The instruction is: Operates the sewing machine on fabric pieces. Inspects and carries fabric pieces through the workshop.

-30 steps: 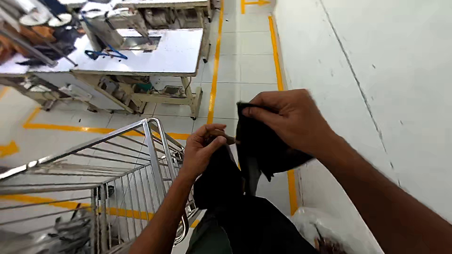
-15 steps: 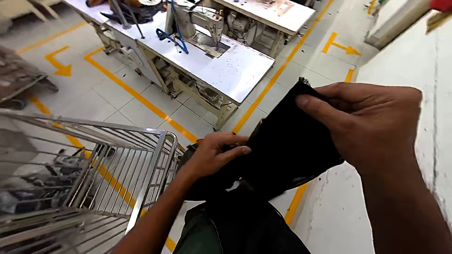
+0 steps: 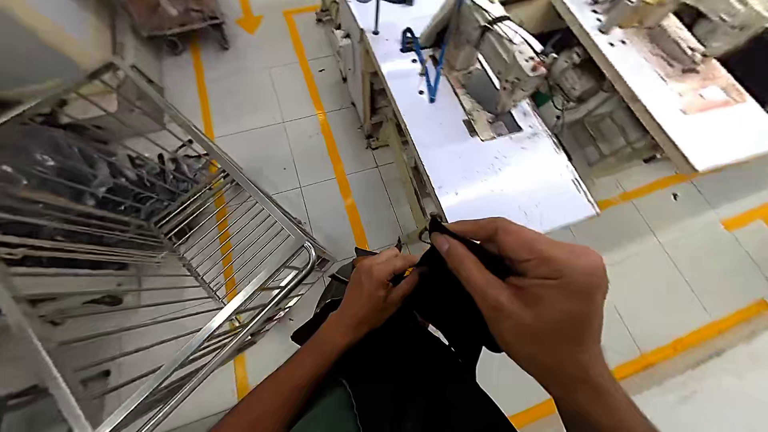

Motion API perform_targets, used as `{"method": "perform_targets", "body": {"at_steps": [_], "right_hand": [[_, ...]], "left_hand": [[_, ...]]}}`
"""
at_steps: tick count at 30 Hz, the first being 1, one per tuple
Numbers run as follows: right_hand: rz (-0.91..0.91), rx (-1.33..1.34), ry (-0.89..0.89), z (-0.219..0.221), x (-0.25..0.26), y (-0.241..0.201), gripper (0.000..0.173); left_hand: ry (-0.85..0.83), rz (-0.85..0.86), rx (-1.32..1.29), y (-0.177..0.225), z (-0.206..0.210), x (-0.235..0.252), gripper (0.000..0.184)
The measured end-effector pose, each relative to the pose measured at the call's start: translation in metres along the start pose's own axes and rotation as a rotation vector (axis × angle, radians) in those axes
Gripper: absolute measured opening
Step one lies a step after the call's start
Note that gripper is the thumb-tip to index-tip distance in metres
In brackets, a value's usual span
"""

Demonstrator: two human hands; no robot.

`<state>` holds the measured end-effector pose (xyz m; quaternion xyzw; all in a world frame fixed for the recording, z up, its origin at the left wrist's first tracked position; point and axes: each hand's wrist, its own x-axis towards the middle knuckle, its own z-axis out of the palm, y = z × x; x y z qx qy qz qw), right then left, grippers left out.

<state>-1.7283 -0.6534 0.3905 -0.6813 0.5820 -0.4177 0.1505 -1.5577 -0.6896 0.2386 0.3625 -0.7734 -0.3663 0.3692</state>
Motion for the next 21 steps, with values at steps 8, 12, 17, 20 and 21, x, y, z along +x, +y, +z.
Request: {"method": "perform_targets", "body": {"at_steps": [8,12,17,20,21], "right_hand": [[0.246,0.246,-0.222,0.061,0.222,0.122,0.008],[0.406,0.418,-0.338,0.117,0.313,0.147,0.009],[0.372,0.584,-0.497,0.204,0.413,0.155,0.010],[0.286,0.605,-0.595,0.265,0.476,0.167,0.011],[0.261,0.608,-0.622,0.286,0.499,0.173,0.011]], "left_hand": [[-0.097,-0.176,-0.591,-0.117,-0.103,0.126,0.020],[0.097,-0.282,-0.604,-0.134,-0.157,0.177,0.021],[0.456,-0.395,-0.499,-0.176,-0.212,0.227,0.026],[0.583,-0.446,-0.473,-0.217,-0.246,0.260,0.026],[0.606,-0.468,-0.464,-0.233,-0.259,0.274,0.026]]}}
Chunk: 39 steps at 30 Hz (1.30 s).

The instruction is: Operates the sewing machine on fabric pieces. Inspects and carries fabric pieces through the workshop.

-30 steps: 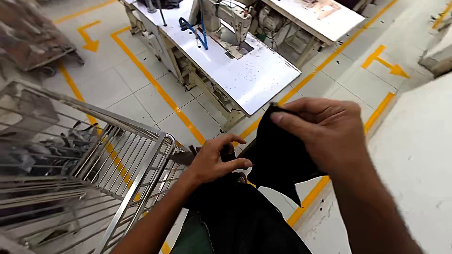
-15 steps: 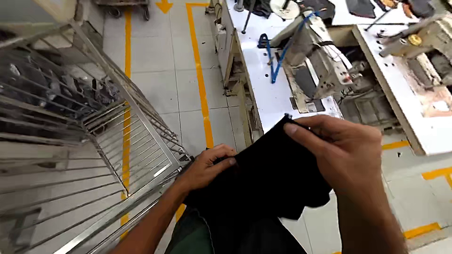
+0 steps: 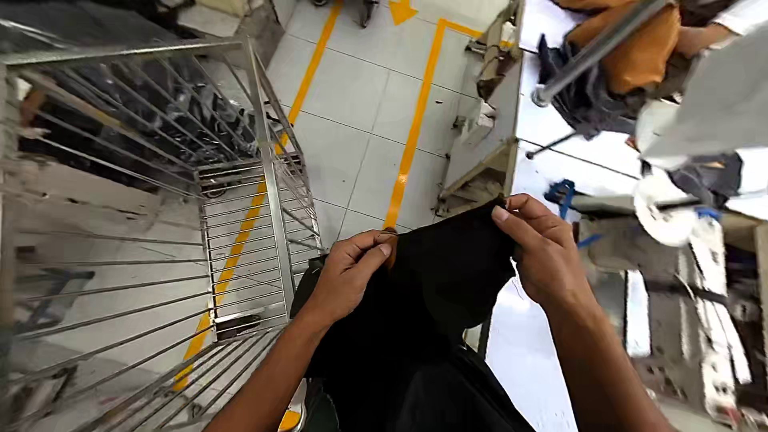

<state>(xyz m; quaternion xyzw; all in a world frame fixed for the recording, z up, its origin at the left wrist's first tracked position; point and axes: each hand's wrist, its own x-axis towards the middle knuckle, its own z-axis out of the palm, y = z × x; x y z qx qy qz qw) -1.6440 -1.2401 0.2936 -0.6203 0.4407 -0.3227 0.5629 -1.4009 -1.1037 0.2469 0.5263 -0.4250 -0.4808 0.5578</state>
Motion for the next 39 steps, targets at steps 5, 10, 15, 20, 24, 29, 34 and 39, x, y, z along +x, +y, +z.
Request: {"method": "perform_targets", "body": {"at_steps": [5,10,15,20,24,29,34,39], "right_hand": [[-0.050,0.030,-0.031,-0.012,0.162,0.017,0.014],[-0.092,0.041,-0.097,-0.032,0.336,-0.012,0.018],[-0.043,-0.117,-0.406,-0.049,0.511,-0.045,0.026],[-0.011,-0.091,-0.642,-0.054,0.704,-0.016,0.006],[-0.060,-0.062,-0.557,-0.044,0.837,-0.021,0.009],[-0.033,-0.131,-0.365,-0.052,0.988,-0.058,0.008],[-0.024,-0.108,-0.188,-0.089,1.144,-0.080,0.008],[-0.080,-0.088,-0.084,-0.137,1.317,-0.069,0.010]], "left_hand": [[0.051,-0.046,0.099,-0.003,-0.020,0.146,0.031],[0.162,-0.044,0.249,0.025,-0.037,0.307,0.015],[0.304,-0.107,0.132,0.058,-0.079,0.452,0.019],[0.399,-0.120,0.056,0.052,-0.149,0.616,0.021],[0.369,-0.115,-0.031,0.035,-0.208,0.764,0.023],[0.223,-0.076,0.022,0.069,-0.254,0.949,0.037],[0.143,-0.131,0.091,0.097,-0.272,1.146,0.046],[0.036,-0.061,0.130,0.081,-0.269,1.346,0.033]]}}
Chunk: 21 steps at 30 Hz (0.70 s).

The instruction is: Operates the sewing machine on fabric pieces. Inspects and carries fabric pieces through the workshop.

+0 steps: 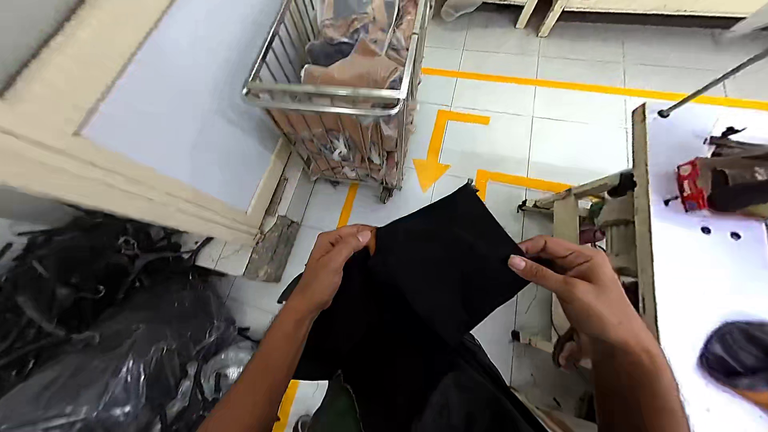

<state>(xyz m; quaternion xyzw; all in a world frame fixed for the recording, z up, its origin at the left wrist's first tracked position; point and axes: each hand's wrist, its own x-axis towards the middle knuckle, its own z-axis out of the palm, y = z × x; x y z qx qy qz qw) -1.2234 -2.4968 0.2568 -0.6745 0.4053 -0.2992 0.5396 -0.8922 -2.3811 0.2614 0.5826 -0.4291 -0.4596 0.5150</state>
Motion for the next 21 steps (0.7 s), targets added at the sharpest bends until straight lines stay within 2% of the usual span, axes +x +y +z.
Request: {"method": "perform_targets", "body": {"at_steps": [3,6,8,11,12,14,16,17,21], "right_hand": [[-0.015,0.028,0.024,-0.046,0.096,0.011,0.012],[-0.051,-0.019,0.105,-0.101,0.186,0.007,0.010],[-0.141,-0.093,0.248,-0.136,0.240,0.007,0.010],[-0.257,-0.107,0.590,-0.183,0.328,0.020,0.016],[-0.257,-0.016,0.696,-0.196,0.360,0.027,0.020],[-0.185,0.384,0.796,-0.221,0.423,0.034,0.024],[-0.149,0.818,0.721,-0.259,0.489,0.046,0.027],[-0.158,0.950,0.669,-0.283,0.520,0.056,0.026],[-0.219,1.061,0.485,-0.395,0.628,0.078,0.030]], "left_hand": [[-0.014,0.047,0.113,0.023,0.022,0.110,0.008],[0.027,0.156,0.195,0.052,0.049,0.218,0.006],[0.066,0.362,0.329,0.071,0.072,0.284,0.014],[0.098,0.818,0.602,0.083,0.117,0.384,0.017],[0.097,0.926,0.646,0.083,0.136,0.415,0.016],[0.064,1.038,0.641,0.080,0.180,0.480,0.015],[0.001,1.071,0.602,0.071,0.222,0.551,0.015],[-0.045,1.071,0.587,0.068,0.240,0.586,0.016],[-0.180,1.075,0.563,0.075,0.315,0.719,0.018]]}}
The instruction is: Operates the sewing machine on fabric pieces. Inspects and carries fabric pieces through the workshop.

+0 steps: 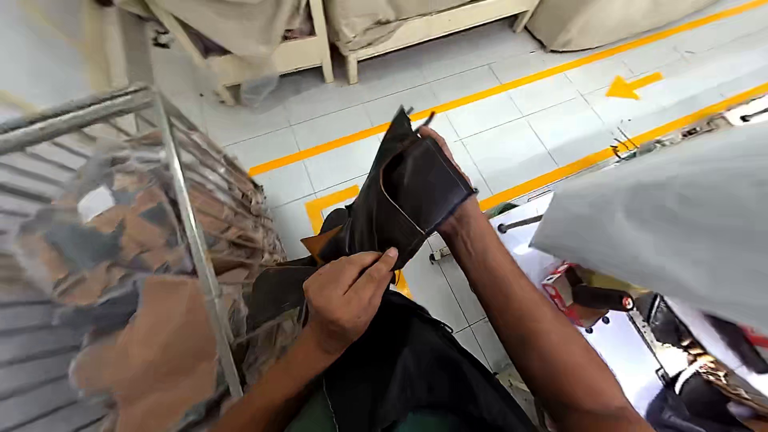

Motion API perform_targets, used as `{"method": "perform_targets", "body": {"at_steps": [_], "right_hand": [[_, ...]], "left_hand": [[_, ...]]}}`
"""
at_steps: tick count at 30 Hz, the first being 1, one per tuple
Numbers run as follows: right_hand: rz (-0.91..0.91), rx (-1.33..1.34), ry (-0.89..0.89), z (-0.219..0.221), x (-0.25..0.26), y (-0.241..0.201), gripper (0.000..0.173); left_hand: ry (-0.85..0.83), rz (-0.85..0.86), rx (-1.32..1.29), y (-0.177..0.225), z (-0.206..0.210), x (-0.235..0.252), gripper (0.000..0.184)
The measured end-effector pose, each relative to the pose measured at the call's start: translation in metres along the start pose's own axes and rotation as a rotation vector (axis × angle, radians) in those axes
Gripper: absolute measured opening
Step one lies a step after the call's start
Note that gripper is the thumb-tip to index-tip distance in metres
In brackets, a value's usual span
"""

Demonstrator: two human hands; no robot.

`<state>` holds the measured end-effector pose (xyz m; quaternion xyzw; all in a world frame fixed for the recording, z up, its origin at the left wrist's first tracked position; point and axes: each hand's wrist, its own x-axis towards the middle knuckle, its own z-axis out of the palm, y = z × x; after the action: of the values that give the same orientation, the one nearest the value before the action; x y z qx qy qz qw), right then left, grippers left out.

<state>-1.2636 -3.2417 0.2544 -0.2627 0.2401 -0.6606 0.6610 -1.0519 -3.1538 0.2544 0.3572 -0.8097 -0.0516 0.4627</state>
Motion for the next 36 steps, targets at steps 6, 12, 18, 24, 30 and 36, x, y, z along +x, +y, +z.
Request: {"method": "perform_targets", "body": {"at_steps": [6,12,18,24,30,36], "right_hand": [[-0.015,-0.102,0.146,-0.010,0.154,-0.087,0.029],[-0.001,-0.535,0.385,-0.097,0.270,-0.131,0.080],[-0.047,-0.457,0.551,-0.193,0.396,-0.219,0.034],[-0.118,-0.546,0.778,-0.266,0.487,-0.339,0.029],[-0.247,-0.797,0.888,-0.413,0.581,-0.409,0.031],[0.210,-0.865,1.267,-0.585,0.568,-0.483,0.049]], "left_hand": [[-0.134,0.087,-0.117,-0.074,0.098,0.167,0.019],[-0.228,0.066,-0.117,-0.158,0.248,0.297,0.021],[-0.439,0.167,-0.120,-0.208,0.409,0.440,0.022],[-0.502,0.276,-0.305,-0.219,0.544,0.579,0.021],[-0.620,0.279,-0.528,-0.252,0.740,0.685,0.019],[-0.673,0.144,-0.511,-0.288,0.952,0.853,0.017]]}}
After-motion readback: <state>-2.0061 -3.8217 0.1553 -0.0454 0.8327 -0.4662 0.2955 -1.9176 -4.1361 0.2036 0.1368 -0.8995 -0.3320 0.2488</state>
